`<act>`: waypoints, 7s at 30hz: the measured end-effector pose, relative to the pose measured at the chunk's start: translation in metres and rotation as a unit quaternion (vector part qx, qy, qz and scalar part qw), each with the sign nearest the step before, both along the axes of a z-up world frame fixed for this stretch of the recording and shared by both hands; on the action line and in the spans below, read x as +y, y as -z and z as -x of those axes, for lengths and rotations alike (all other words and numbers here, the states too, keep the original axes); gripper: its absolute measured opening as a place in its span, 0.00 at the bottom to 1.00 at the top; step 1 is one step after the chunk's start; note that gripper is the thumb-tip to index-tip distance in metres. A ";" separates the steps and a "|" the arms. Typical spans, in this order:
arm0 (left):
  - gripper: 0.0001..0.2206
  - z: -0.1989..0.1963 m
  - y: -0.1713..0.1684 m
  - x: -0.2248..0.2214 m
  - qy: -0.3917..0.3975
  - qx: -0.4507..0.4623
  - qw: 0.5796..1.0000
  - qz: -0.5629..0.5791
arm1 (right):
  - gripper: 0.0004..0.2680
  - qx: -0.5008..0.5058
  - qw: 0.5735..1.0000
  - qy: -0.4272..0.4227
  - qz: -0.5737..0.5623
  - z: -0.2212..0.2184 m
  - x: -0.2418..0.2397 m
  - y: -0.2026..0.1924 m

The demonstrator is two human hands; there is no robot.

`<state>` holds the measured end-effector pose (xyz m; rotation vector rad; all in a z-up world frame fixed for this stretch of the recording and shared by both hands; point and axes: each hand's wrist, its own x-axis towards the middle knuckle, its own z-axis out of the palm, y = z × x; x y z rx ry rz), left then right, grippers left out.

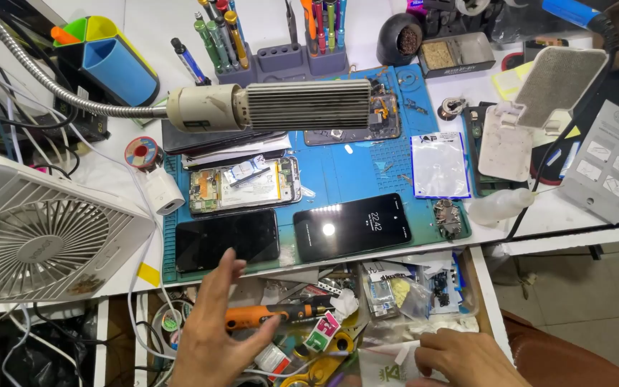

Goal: Applying a screen protector to a smartphone, including cleaning the screen and aligning the protector.

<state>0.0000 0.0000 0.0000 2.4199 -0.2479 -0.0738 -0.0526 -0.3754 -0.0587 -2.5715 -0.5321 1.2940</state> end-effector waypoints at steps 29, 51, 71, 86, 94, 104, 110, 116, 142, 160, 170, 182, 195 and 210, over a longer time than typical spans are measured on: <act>0.59 -0.125 0.029 -0.046 0.247 -0.218 0.944 0.001 | 0.30 -0.492 0.838 -0.165 -0.171 -0.182 0.009 -0.048; 0.58 -0.125 0.039 -0.029 0.227 -0.173 0.957 0.053 | 0.33 -0.473 0.844 -0.149 -0.204 -0.188 0.013 -0.043; 0.55 -0.137 0.046 -0.034 0.230 -0.176 0.956 0.048 | 0.13 -0.579 0.739 0.163 -0.305 -0.095 -0.031 -0.013; 0.54 -0.137 0.060 -0.034 0.216 -0.156 0.963 0.038 | 0.11 -0.528 0.778 0.138 -0.312 -0.075 -0.013 0.058; 0.56 -0.140 0.061 -0.037 0.213 -0.155 0.964 0.026 | 0.09 -0.508 0.794 0.166 -0.290 -0.080 -0.018 0.060; 0.57 -0.140 0.061 -0.037 0.208 -0.160 0.965 0.021 | 0.07 -0.485 0.793 0.207 -0.304 -0.084 -0.022 0.064; 0.58 -0.139 0.063 -0.037 0.210 -0.164 0.964 0.020 | 0.07 -0.472 0.801 0.210 -0.304 -0.080 -0.029 0.076; 0.58 -0.138 0.064 -0.034 0.208 -0.167 0.964 0.016 | 0.08 -0.471 0.801 0.213 -0.301 -0.078 -0.027 0.075; 0.61 -0.141 0.067 -0.035 0.201 -0.171 0.964 0.016 | 0.07 -0.468 0.807 0.208 -0.294 -0.080 -0.028 0.079; 0.62 -0.128 0.064 -0.030 0.201 -0.194 0.960 0.005 | 0.16 -0.507 0.825 -0.062 -0.242 -0.160 0.006 -0.047; 0.60 -0.121 0.056 -0.027 0.199 -0.185 0.962 0.017 | 0.29 -0.382 0.888 -0.199 -0.161 -0.201 0.052 -0.040; 0.60 -0.121 0.056 -0.026 0.197 -0.184 0.963 0.020 | 0.26 -0.319 0.916 -0.211 -0.121 -0.205 0.063 -0.042; 0.60 -0.122 0.053 -0.029 0.199 -0.189 0.962 0.019 | 0.25 -0.319 0.914 -0.196 -0.158 -0.204 0.058 -0.037; 0.63 -0.130 0.058 -0.031 0.203 -0.184 0.962 0.022 | 0.11 -0.526 0.793 0.056 -0.303 -0.126 -0.004 -0.014</act>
